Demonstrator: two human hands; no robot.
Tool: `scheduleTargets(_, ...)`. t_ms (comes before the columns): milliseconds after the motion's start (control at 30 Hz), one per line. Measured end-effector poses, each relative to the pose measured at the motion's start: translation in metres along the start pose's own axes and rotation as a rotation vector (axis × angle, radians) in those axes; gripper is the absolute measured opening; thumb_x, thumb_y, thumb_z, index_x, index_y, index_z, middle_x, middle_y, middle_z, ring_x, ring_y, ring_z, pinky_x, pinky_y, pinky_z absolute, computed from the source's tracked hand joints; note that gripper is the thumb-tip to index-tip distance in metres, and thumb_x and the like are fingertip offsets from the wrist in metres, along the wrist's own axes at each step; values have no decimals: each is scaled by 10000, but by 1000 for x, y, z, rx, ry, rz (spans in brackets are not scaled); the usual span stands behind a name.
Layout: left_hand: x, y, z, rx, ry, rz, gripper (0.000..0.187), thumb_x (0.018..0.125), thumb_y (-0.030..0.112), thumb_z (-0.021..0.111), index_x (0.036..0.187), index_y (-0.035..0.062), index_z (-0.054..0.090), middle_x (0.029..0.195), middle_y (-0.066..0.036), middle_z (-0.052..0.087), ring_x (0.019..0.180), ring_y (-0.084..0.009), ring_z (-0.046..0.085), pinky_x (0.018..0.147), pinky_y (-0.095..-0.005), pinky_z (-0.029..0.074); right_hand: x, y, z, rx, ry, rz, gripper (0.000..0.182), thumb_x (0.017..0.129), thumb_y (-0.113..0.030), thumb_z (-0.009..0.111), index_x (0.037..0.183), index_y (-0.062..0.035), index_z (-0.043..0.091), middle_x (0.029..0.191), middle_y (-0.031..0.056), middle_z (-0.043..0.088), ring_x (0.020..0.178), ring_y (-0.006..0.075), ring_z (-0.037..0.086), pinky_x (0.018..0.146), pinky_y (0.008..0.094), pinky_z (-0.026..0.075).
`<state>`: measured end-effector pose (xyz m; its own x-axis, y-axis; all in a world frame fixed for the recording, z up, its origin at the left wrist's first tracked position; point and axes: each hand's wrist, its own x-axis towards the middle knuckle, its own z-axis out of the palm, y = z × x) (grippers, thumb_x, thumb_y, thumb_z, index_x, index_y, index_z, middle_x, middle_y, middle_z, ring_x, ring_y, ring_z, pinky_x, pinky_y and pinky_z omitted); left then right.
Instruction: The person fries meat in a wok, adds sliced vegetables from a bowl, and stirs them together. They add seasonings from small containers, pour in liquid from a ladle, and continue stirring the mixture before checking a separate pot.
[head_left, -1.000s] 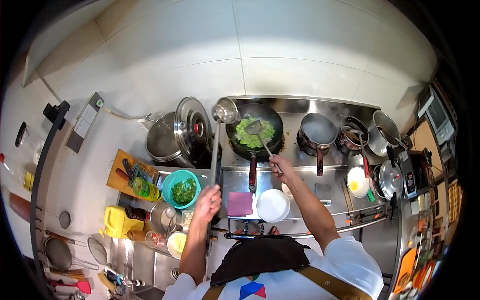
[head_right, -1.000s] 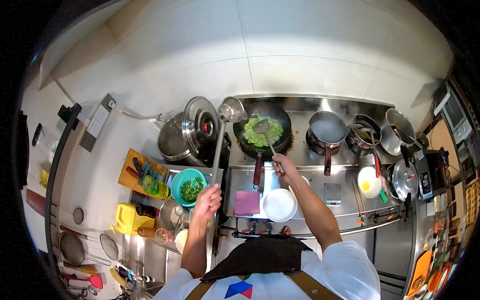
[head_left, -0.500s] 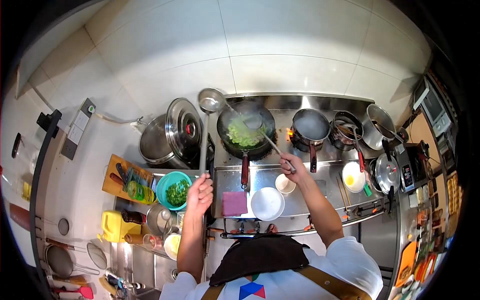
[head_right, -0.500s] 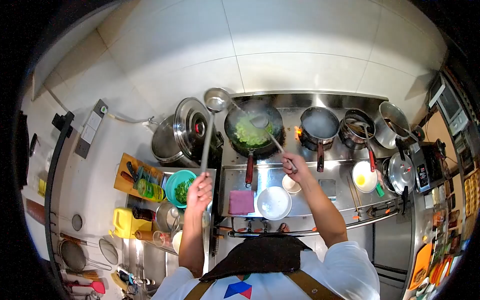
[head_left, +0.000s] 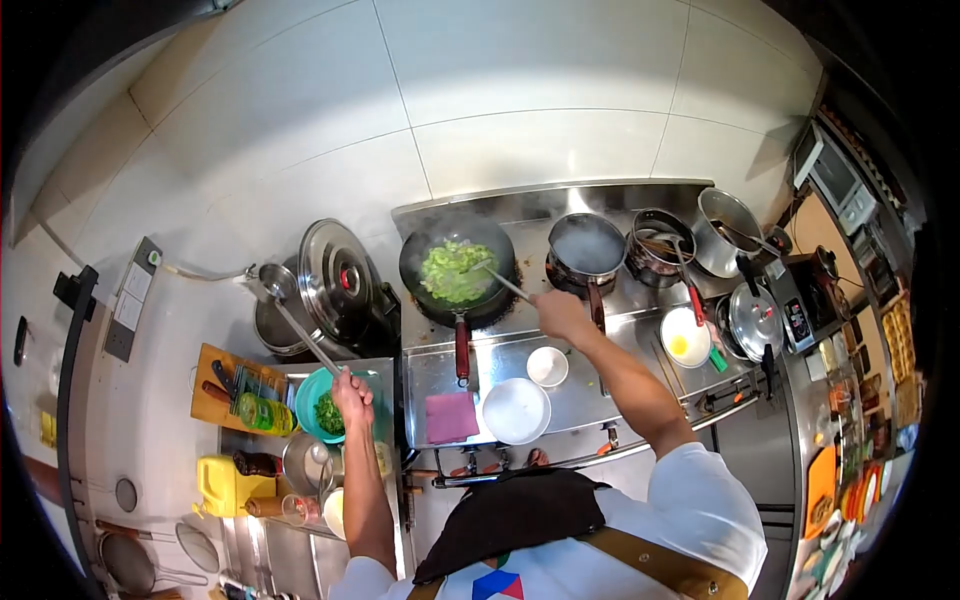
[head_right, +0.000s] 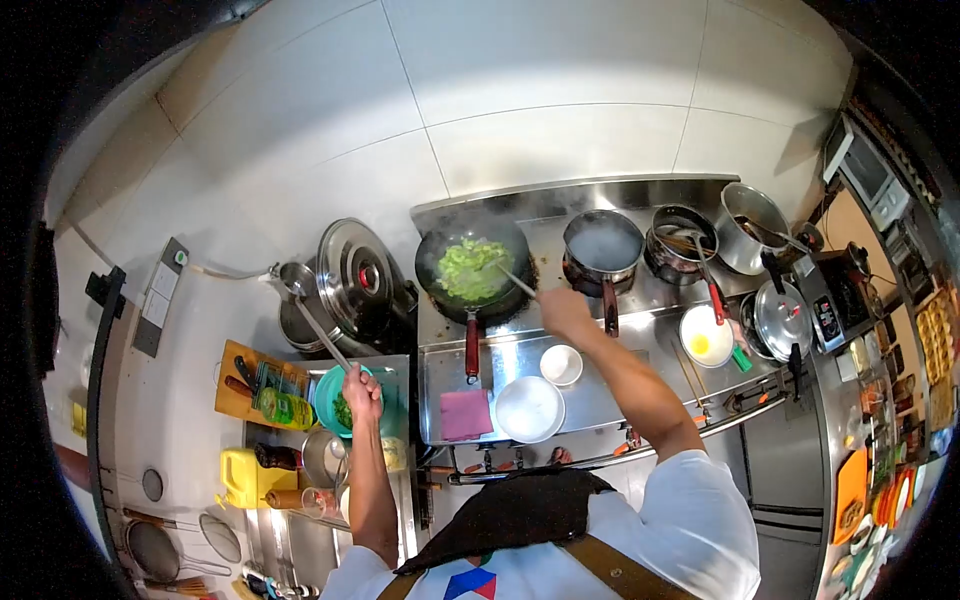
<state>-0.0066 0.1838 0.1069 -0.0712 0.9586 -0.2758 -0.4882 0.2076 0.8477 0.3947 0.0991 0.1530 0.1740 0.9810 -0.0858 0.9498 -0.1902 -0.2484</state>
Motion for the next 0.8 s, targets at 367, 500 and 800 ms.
scheduleTargets(367, 47, -95, -32, 552, 322, 31, 351, 910, 320, 527, 978, -11, 435, 591, -78, 491, 344, -176, 442, 296, -300, 327, 47, -23, 63, 241, 94, -68, 502, 785, -90, 494, 1287, -98, 483, 902, 217, 644, 847, 383, 624, 745, 473, 491)
scheduleTargets(500, 42, -130, -50, 815, 296, -44, 406, 896, 308, 534, 1053, -51, 428, 771, -229, 597, 549, -322, 619, 475, -406, 474, 46, -21, 57, 121, -89, -79, 481, 793, -123, 479, 1274, -103, 489, 890, 232, 632, 825, 405, 609, 751, 483, 476)
scheduleTargets(800, 13, -146, -53, 1273, 342, 50, 467, 759, 121, 602, 1152, -61, 427, 1138, -315, 514, 1032, -455, 530, 892, -471, 434, 6, -8, 57, 61, 27, -52, 371, 744, -60, 538, 1113, -32, 534, 815, 208, 643, 765, 382, 631, 664, 483, 504)
